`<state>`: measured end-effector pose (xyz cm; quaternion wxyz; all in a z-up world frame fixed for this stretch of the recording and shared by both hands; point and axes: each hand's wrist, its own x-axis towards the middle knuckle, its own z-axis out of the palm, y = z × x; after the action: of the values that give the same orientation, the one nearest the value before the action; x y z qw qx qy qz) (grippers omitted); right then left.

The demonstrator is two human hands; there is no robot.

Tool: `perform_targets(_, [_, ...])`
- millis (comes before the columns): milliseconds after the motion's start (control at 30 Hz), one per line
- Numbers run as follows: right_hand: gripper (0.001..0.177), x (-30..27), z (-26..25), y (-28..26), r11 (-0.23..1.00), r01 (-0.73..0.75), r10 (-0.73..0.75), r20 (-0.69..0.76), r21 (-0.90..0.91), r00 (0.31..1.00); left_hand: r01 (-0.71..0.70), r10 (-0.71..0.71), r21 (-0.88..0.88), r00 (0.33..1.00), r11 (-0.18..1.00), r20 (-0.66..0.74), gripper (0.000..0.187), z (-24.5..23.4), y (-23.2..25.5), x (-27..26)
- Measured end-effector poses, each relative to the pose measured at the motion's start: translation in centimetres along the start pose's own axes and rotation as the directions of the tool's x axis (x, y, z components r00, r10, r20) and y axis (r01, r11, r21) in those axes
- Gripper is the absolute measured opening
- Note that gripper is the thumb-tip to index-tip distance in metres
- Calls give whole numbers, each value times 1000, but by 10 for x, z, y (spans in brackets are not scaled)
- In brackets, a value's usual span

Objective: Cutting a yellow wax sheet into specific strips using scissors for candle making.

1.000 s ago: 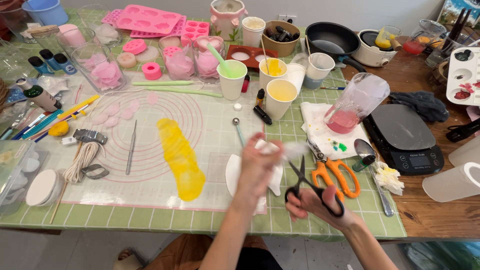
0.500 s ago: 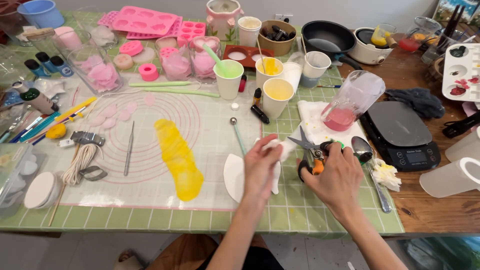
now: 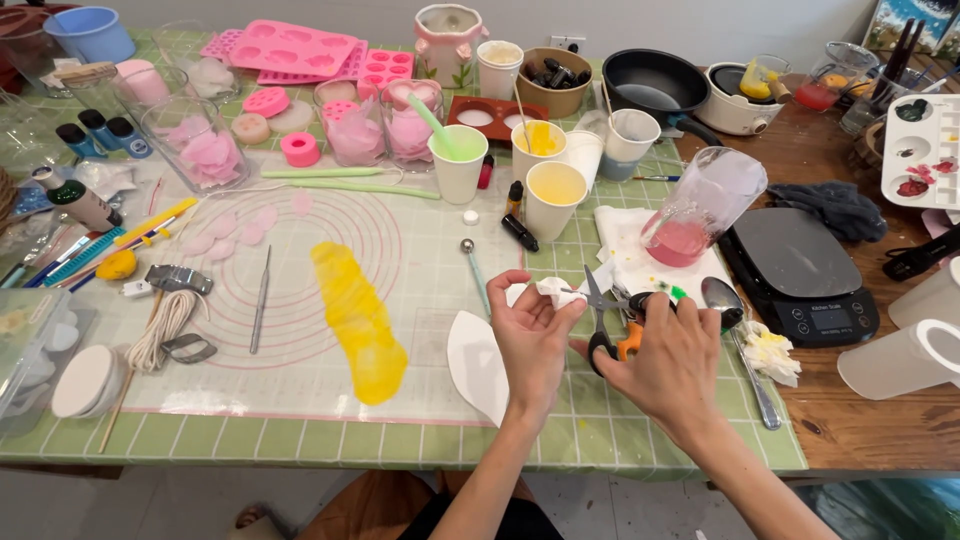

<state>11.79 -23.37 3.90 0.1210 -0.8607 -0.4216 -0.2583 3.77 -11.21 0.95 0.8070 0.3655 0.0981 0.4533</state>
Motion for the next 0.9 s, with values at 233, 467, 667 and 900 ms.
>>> perform_targets(233, [74,-1,-17,5,1000,26,-26,-17,6,1000,-19,17,41,997,999,70,56,-15,-2,13])
perform_targets(467, [76,-9,-8,23,999,4,-2,33,-54,999,-210,192,346,978,914,85,37,-43,20,34])
perform_targets(667, [60,-5,-5,17,996,46,-43,33,-82,999,-732,353,618,680,287,642,32,-3,-5,-14])
perform_targets(900, [70,-7,-17,25,994,7,3,100,-106,995,-705,259,705,696,70,670,30,-20,-38,30])
